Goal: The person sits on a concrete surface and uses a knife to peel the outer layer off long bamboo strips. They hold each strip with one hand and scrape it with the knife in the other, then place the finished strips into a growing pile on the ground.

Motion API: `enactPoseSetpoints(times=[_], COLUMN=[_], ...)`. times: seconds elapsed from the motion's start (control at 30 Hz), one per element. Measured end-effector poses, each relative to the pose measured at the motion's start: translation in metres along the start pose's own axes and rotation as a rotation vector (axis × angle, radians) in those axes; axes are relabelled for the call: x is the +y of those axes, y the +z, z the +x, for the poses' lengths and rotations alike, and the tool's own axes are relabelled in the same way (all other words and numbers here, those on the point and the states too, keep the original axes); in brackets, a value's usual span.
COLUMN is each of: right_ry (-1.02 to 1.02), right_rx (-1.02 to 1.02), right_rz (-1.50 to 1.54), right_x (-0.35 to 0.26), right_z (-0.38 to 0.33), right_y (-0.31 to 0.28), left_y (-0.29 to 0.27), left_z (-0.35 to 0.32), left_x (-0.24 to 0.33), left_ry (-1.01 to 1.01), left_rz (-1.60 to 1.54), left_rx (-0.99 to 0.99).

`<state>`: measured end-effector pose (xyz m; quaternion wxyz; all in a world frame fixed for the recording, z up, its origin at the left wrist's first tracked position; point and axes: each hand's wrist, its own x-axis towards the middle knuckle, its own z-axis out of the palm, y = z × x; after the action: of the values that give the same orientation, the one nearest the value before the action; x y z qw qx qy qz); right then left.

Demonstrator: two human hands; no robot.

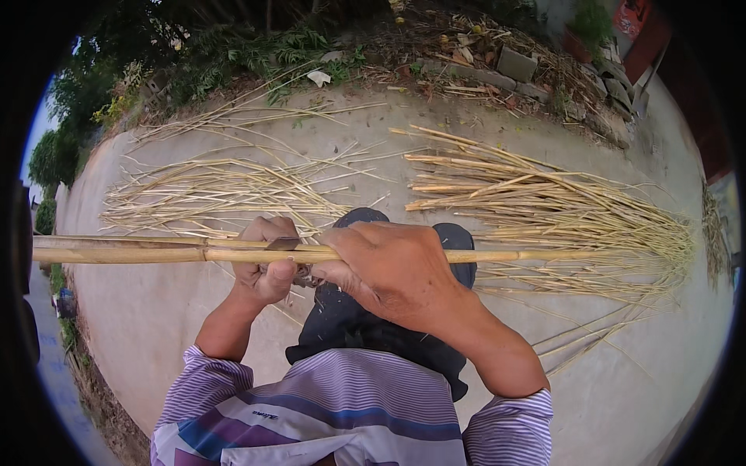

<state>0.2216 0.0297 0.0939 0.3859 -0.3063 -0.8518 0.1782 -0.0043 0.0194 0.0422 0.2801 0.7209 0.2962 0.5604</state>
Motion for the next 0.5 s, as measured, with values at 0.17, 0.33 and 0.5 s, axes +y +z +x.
enactPoseSetpoints(times=[0.17, 0.33, 0.5], right_ry=[0.086, 0.096, 0.097], right_rx=[-0.068, -0.060, -0.079], right_rz=[0.030, 0.066, 0.053], right_x=[0.020, -0.004, 0.012], right_z=[-0.017, 0.004, -0.011], right_y=[-0.019, -0.001, -0.010], left_y=[-0.044, 0.010, -0.033], left_z=[0.008, -0.004, 0.000], left_x=[0.027, 0.005, 0.013], left_ry=[0.013, 0.079, 0.056], left_rz=[-0.168, -0.095, -0.027], left_rx=[0.257, 0.229, 0.222])
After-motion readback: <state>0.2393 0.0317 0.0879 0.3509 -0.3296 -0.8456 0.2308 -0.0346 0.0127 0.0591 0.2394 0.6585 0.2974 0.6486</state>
